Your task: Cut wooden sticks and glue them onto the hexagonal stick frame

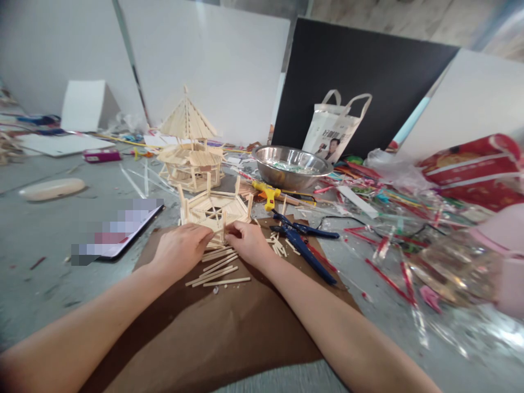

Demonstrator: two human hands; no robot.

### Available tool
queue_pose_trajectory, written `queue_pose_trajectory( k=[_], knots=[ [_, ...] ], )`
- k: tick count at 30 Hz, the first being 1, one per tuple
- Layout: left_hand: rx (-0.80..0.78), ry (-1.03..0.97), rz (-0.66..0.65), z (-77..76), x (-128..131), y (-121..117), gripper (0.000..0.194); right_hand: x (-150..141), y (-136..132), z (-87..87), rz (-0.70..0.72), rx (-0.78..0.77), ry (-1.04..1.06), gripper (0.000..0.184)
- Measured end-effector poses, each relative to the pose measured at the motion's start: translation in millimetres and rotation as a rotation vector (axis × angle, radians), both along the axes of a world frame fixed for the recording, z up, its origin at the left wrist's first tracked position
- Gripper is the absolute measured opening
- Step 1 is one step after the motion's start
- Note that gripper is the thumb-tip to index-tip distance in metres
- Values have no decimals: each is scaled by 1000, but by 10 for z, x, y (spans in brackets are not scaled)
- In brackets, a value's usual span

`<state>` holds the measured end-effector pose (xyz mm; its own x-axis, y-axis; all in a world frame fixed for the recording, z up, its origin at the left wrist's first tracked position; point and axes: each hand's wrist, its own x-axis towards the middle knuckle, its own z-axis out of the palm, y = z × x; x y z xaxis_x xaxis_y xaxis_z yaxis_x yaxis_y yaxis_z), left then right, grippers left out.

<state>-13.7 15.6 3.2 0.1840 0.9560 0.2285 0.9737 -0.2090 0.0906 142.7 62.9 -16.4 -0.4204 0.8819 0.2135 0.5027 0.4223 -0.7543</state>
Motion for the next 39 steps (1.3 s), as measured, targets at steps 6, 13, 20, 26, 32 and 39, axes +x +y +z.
queue_pose_trajectory(
  k=[6,13,20,26,32,39],
  knots=[
    [5,4,-4,-9,-4,4,29,1,-2,-8,-2,-7,6,19],
    [-1,15,5,-18,-6,7,28,-1,3,-3,-13,-2,2,20],
    [-7,9,10,-12,-4,3,28,0,16,-23,0,4,11,21],
    [16,16,-4,-22,-9,9,27,-4,7,-18,-2,3,6,20],
    [21,17,-7,-42,-15,17,28,6,15,-32,5,-8,1,21],
    [34,-12,-1,-25,-3,3,33,7,0,10,-13,-7,-8,21]
  ],
)
